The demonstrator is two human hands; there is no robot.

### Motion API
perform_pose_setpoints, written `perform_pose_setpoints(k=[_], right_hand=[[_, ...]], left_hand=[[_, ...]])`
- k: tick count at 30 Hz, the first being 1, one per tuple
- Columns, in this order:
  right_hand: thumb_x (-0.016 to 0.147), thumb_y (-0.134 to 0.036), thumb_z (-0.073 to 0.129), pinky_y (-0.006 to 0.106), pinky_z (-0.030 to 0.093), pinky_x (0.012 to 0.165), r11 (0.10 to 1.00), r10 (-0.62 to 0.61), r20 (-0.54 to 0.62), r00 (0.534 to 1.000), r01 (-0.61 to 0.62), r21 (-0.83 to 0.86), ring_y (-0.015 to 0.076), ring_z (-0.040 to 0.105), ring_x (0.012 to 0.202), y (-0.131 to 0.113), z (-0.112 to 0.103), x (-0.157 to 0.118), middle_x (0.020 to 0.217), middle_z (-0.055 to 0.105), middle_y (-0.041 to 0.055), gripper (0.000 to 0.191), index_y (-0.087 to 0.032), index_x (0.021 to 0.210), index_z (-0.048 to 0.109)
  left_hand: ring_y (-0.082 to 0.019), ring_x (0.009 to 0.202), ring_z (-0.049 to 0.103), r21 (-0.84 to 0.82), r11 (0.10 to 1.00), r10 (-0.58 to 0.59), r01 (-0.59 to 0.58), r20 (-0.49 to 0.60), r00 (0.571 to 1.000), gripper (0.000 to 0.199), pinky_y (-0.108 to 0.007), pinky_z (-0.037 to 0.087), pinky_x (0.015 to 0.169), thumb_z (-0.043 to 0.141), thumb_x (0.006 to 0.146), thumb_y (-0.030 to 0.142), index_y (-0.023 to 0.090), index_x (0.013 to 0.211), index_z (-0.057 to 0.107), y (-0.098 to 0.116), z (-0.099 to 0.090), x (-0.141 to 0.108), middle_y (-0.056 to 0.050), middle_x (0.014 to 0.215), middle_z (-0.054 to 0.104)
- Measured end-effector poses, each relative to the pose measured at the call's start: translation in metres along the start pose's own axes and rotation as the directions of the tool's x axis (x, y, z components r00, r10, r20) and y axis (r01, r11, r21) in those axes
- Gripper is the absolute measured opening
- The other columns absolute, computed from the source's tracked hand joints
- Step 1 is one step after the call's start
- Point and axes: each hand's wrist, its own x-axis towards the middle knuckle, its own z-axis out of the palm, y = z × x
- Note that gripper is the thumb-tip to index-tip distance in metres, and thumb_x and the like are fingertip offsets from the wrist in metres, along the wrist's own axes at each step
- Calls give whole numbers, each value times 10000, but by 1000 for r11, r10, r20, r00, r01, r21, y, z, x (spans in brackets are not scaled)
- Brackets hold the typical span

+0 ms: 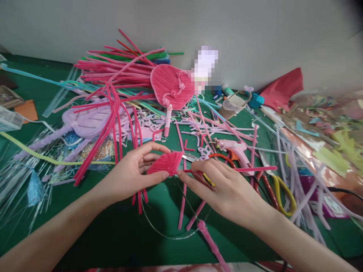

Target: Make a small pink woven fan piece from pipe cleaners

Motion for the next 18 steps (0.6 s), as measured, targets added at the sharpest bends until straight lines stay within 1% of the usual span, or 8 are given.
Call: perform_pose_setpoints(k=[2, 5, 10, 15, 18], right_hand=[[1011, -106, 409, 304, 527, 667, 1000, 1, -7, 1000, -1, 8, 197, 653, 794, -1, 1, 1, 846, 679, 90, 321, -139, 1081, 720], [1012, -105, 403, 306, 527, 649, 1000, 1, -13, 1000, -1, 13, 201, 656, 771, -3, 1, 1, 838, 695, 94, 337, -140, 1067, 734], [1010, -100, 401, 303, 529, 618, 1000, 12, -1, 1000, -12, 22, 198, 655, 722, -6, 0, 1, 856, 722, 106, 358, -135, 1051, 755], [1008, -97, 386, 313, 519, 563, 1000, 12, 14, 1000, -12, 16, 202, 642, 668, -10, -1, 2, 857, 729, 114, 382, -128, 1040, 765], [1006, -93, 378, 323, 516, 547, 1000, 18, 26, 999, -19, 18, 212, 642, 668, -13, -1, 2, 850, 722, 118, 387, -120, 1038, 763]], left_hand=[[-203, 987, 740, -18, 1000, -21, 22, 26, 999, 403, -261, 568, 816, 792, 802, 316, 253, 1138, 579, -1, 1, 0, -17, 1064, 766], [-225, 921, 754, -13, 998, -67, 67, 32, 997, 425, -268, 562, 724, 790, 802, 350, 250, 1147, 564, -1, 2, 0, -29, 1032, 780], [-217, 792, 748, 15, 993, -120, 120, 16, 993, 377, -247, 515, 596, 738, 837, 390, 248, 1141, 565, 1, 3, -1, -30, 965, 793], [-191, 722, 721, 30, 992, -125, 125, 23, 992, 420, -237, 496, 567, 754, 810, 393, 241, 1154, 566, 4, 6, -1, -22, 951, 790], [-172, 673, 694, 61, 989, -133, 133, 7, 991, 400, -232, 485, 548, 745, 809, 382, 239, 1139, 571, 4, 8, -2, -10, 908, 783]])
